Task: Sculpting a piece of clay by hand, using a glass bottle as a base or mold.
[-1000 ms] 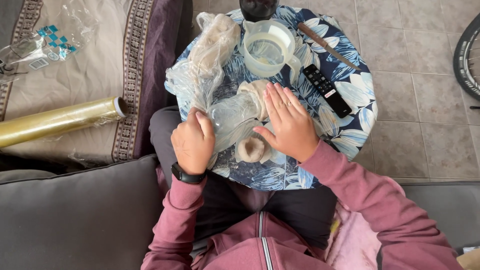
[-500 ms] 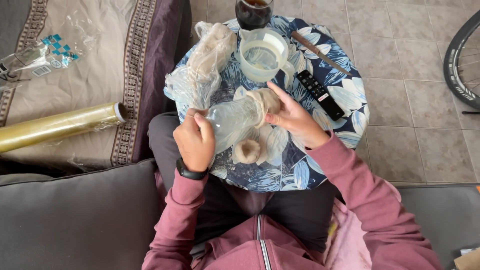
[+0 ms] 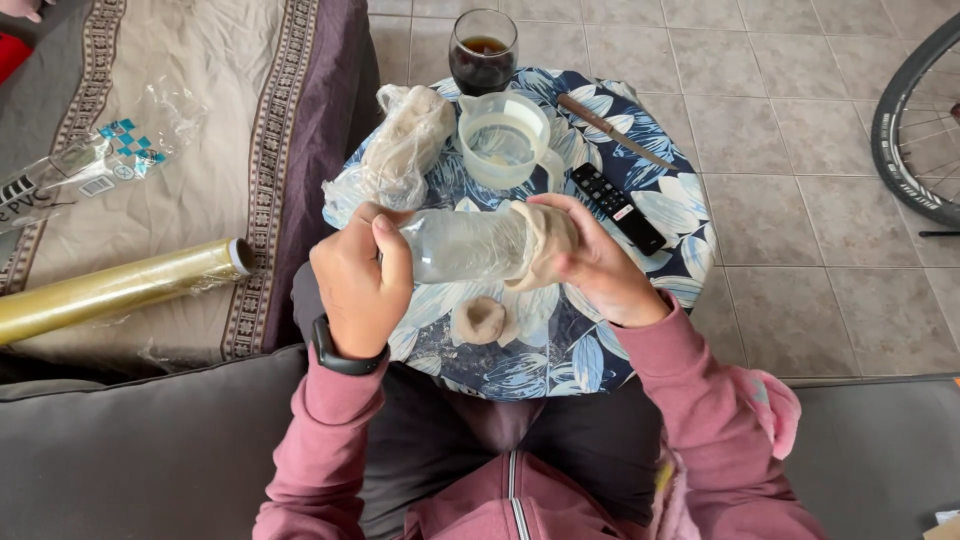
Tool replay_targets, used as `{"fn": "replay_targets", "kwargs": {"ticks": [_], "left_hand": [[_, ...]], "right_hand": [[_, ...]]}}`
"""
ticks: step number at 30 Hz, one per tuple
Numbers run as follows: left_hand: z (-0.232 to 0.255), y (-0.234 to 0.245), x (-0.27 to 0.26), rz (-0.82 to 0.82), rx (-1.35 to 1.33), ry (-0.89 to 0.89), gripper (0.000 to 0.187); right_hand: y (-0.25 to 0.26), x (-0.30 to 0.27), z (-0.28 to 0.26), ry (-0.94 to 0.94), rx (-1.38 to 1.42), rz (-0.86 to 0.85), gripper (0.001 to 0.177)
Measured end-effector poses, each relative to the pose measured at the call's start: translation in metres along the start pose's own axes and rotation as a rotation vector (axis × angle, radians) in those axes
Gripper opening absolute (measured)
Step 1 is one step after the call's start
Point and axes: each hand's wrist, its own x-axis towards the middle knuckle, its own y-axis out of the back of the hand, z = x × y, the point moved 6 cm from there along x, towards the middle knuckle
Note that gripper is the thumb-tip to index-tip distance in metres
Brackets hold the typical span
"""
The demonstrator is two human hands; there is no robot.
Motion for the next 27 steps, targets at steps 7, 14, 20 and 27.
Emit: {"fn": "replay_targets", "kwargs": {"ticks": [7,14,20,27], "left_hand": [[0.040,-0.002,0.027,-0.025,0.104,-0.212,0.029],[0.048,-0.003,0.015,-0.171,-0.478,-0.123,0.091],[0.046,-0.086,-0.089,-0.136,-0.808,0.062,0.144],[0.038,-0.089,-0.104,0.201,-1.316,0.045,0.079]], "right_hand": [[0.023,-0.010,0.030,0.135,0.144,0.091,0.060],[0.002,-0.026,0.031,0.024,0.733,0.158,0.064],[-0.010,-0.044,0.046,0.193,0.844,0.384,0.062],[-0.064,-0.080,-0.035,0.557,-0.209,0.276,0.084]]}}
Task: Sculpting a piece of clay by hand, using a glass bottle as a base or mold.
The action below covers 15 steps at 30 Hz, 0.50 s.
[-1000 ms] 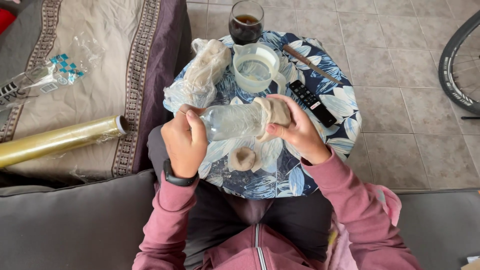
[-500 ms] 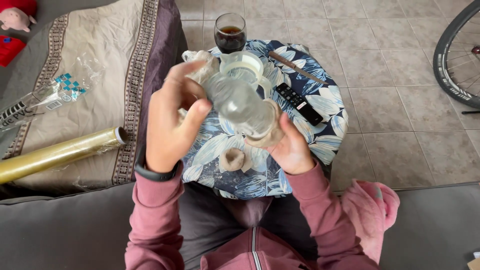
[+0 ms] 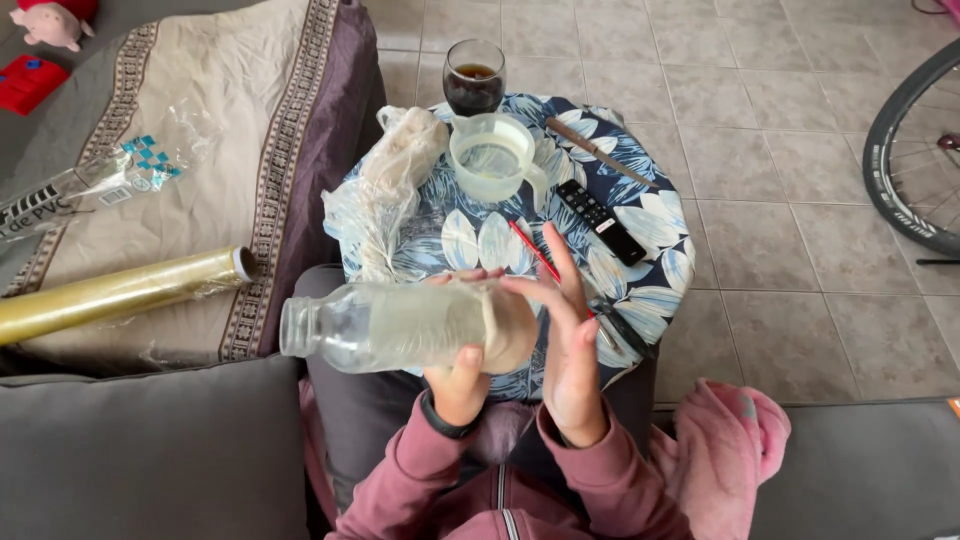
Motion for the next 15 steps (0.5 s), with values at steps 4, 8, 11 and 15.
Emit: {"fn": "replay_targets", "kwargs": {"ticks": [4,8,11,15], "left_hand": [[0.026,-0.010,0.013,-0.127,0.210,-0.021,0.083],[0.050,-0.033,0.006,-0.358,0.493,-0.001,0.072],[0.055,-0.033,0.000,-0.358,0.496,-0.032,0.068],[0.067,-0.041,0.002,-0.292,0.460,-0.074,0.029]], "right_hand": [[-0.002,0.011,-0.019,0.019,0.007,0.016,0.087],[-0.011,-0.002,-0.018,0.009,0.088,-0.168,0.086],[-0.020,-0.017,-0.025,0.073,0.047,-0.184,0.085],[-0.027,-0.020,-0.049,0.230,-0.268,-0.065,0.097]]}}
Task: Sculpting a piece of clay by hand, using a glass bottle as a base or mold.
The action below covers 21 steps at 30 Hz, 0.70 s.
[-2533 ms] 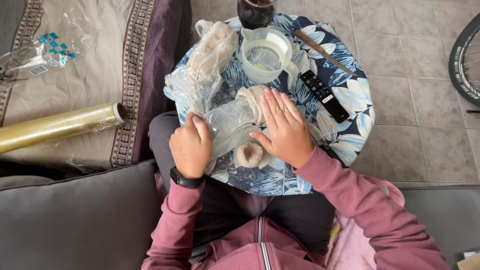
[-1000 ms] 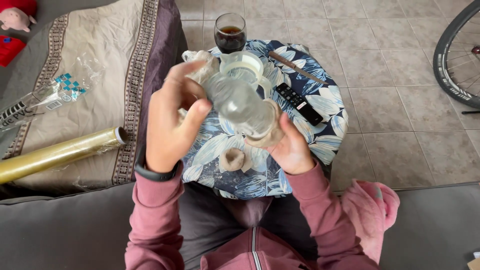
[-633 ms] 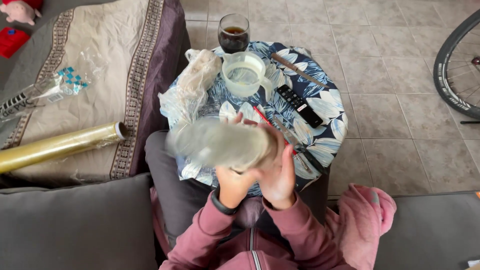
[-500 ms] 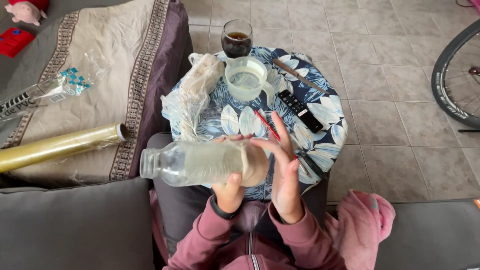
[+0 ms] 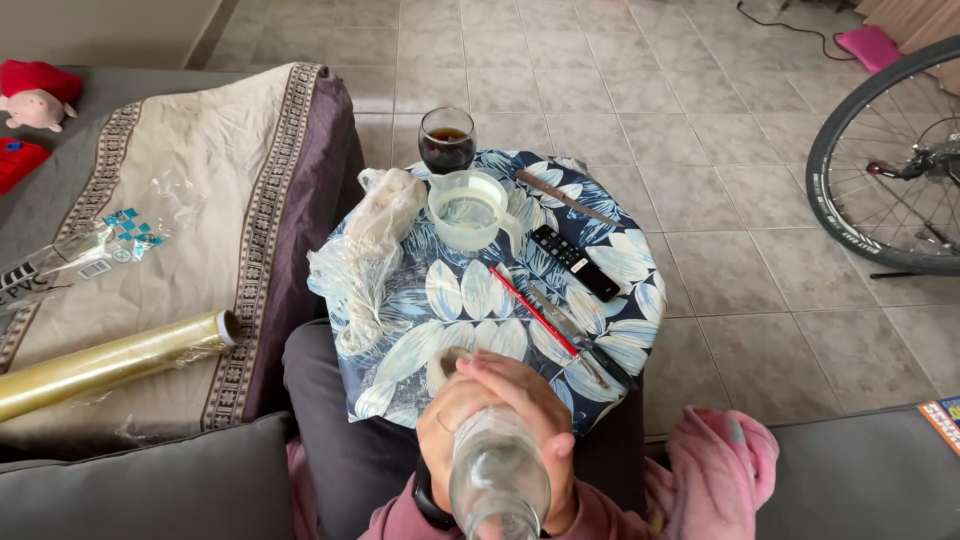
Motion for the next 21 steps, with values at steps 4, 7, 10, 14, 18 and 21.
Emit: {"fn": "replay_targets", "kwargs": {"ticks": [4,7,10,14,18,21], "left_hand": [[-0.007,0.007,0.000,0.030,-0.008,-0.017,0.028],[-0.031,0.011,-0.002,-0.016,0.239,-0.049,0.021],[-0.068,0.024,-0.008,0.140,0.090,0.271,0.080],[-0.106,0.030,-0.009,0.262,-0.249,0.467,0.053],[-0.079,0.005,0.003,0.282,-0.224,0.246,0.084],[-0.060,0.002,0.005,0.338,-0.069,0.182,0.091]], "right_hand": [[-0.006,-0.001,-0.011,0.331,-0.134,0.147,0.062],[-0.016,0.010,0.027,-0.026,0.175,-0.014,0.079],[-0.015,-0.018,0.105,-1.074,0.833,0.616,0.076],[-0.013,0.009,0.124,-0.709,0.858,0.154,0.081],[-0.010,-0.011,0.146,-0.591,0.799,0.204,0.081],[-0.009,-0.026,0.162,-0.471,0.909,0.234,0.080]]}}
